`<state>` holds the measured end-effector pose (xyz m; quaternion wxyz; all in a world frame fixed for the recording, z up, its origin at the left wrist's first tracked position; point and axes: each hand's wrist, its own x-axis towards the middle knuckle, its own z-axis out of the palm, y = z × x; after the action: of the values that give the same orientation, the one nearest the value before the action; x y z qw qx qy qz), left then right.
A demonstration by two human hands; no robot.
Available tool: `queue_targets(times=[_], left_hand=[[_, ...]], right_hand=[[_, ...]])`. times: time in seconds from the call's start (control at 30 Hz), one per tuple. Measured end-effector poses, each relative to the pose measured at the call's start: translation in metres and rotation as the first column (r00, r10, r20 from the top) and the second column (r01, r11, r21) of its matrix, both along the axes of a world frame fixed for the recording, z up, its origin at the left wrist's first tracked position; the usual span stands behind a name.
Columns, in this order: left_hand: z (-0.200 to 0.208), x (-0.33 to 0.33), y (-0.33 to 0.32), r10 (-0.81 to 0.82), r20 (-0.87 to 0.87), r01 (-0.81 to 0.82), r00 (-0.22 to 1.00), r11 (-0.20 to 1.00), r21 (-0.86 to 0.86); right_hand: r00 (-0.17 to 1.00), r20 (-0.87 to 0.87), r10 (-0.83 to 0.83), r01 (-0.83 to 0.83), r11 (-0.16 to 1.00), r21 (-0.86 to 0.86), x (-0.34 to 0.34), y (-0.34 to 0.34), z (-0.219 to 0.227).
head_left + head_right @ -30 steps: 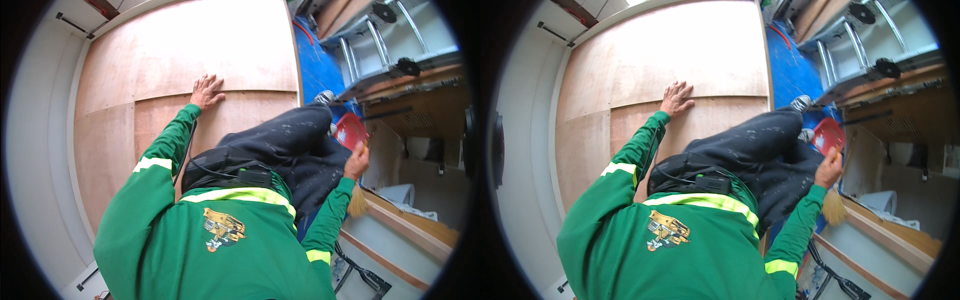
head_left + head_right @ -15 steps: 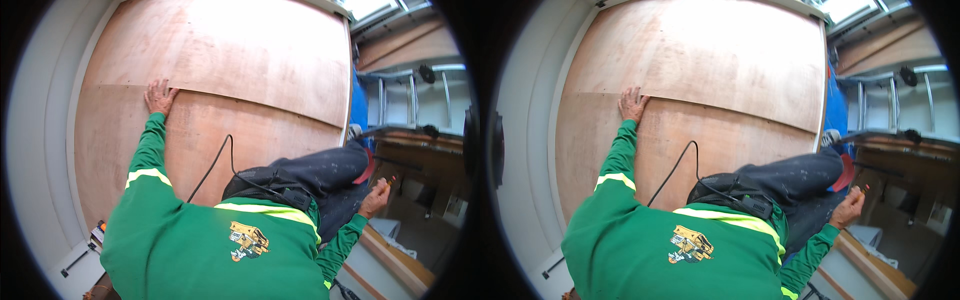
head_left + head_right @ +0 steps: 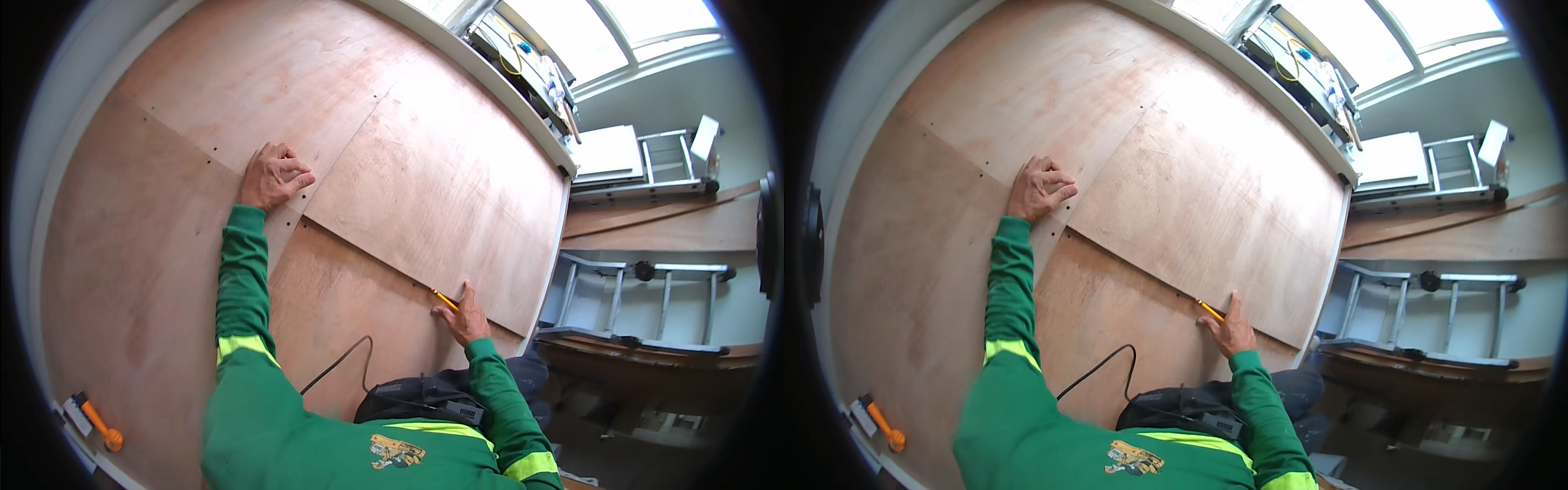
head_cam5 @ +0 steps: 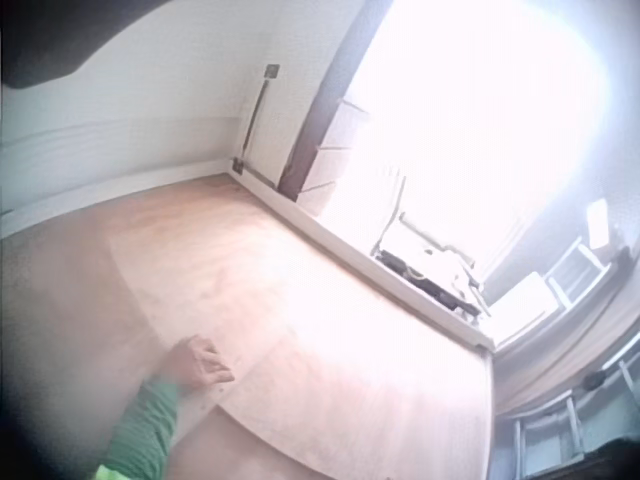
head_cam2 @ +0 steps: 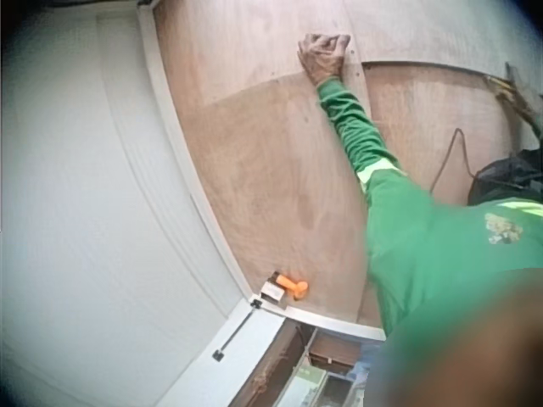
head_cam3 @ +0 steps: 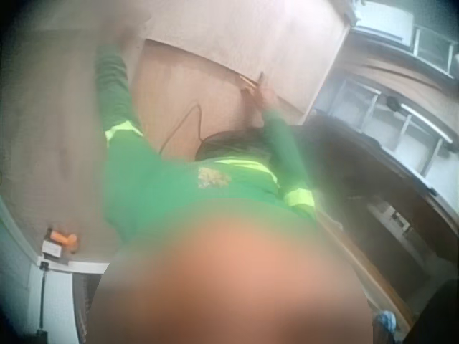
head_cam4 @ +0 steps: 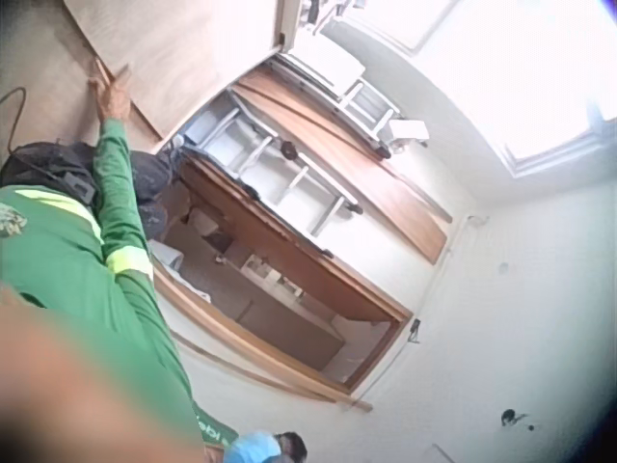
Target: The person assembles wooden furniture components by cutting a board with a hand saw, sanding edges with a sanding block, and marking measurements with a pencil. The person then positions and aligns the cut board onto a larger wooden structure.
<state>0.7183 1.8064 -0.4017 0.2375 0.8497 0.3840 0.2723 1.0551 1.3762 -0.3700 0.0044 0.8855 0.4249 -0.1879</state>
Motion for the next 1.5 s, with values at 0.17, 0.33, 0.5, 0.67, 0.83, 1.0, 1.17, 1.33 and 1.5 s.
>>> queue_targets(times=[0.17, 0.33, 0.5, 0.67, 0.83, 1.0, 1.17, 1.33, 1.5], left_hand=[[0.004, -0.014, 0.004, -0.141, 0.012, 0.140, 0.990, 0.967, -0.213], [-0.005, -0.020, 0.003, -0.190, -0.027, 0.176, 0.981, 0.949, -0.262], [-0.014, -0.019, 0.000, -0.165, -0.046, 0.150, 0.985, 0.963, -0.223], [-0.019, -0.019, 0.001, -0.134, 0.008, 0.131, 0.991, 0.954, -0.268], [-0.014, -0.011, -0.009, -0.124, -0.061, 0.108, 0.990, 0.970, -0.218], [-0.018, -0.012, -0.011, -0.079, -0.085, 0.062, 0.993, 0.980, -0.188], [-0.001, -0.009, -0.014, -0.060, -0.143, 0.032, 0.988, 0.981, -0.191], [-0.010, -0.009, -0.013, -0.048, -0.151, 0.034, 0.987, 0.995, -0.095], [-0.006, -0.006, -0.013, -0.045, -0.207, 0.038, 0.977, 0.999, -0.039]], right_hand=[[0.994, 0.102, -0.046, 0.054, 0.995, -0.083, -0.001, 0.016, 0.000], [0.991, 0.130, -0.012, 0.005, 0.998, 0.055, -0.002, 0.017, -0.012], [0.992, 0.107, -0.061, 0.058, 0.998, 0.030, -0.005, 0.019, -0.007], [0.995, 0.099, -0.021, 0.020, 1.000, 0.009, 0.003, 0.013, -0.012], [0.993, 0.085, -0.083, 0.084, 0.996, -0.008, -0.004, 0.016, -0.007], [0.994, 0.106, -0.040, 0.042, 0.999, -0.019, 0.002, 0.015, -0.011], [0.996, 0.070, -0.052, 0.053, 0.999, -0.010, 0.002, 0.019, -0.007], [0.994, 0.095, -0.051, 0.046, 0.998, 0.053, -0.002, 0.022, -0.006], [0.992, 0.091, -0.086, 0.080, 0.994, 0.076, -0.005, 0.021, -0.006]])
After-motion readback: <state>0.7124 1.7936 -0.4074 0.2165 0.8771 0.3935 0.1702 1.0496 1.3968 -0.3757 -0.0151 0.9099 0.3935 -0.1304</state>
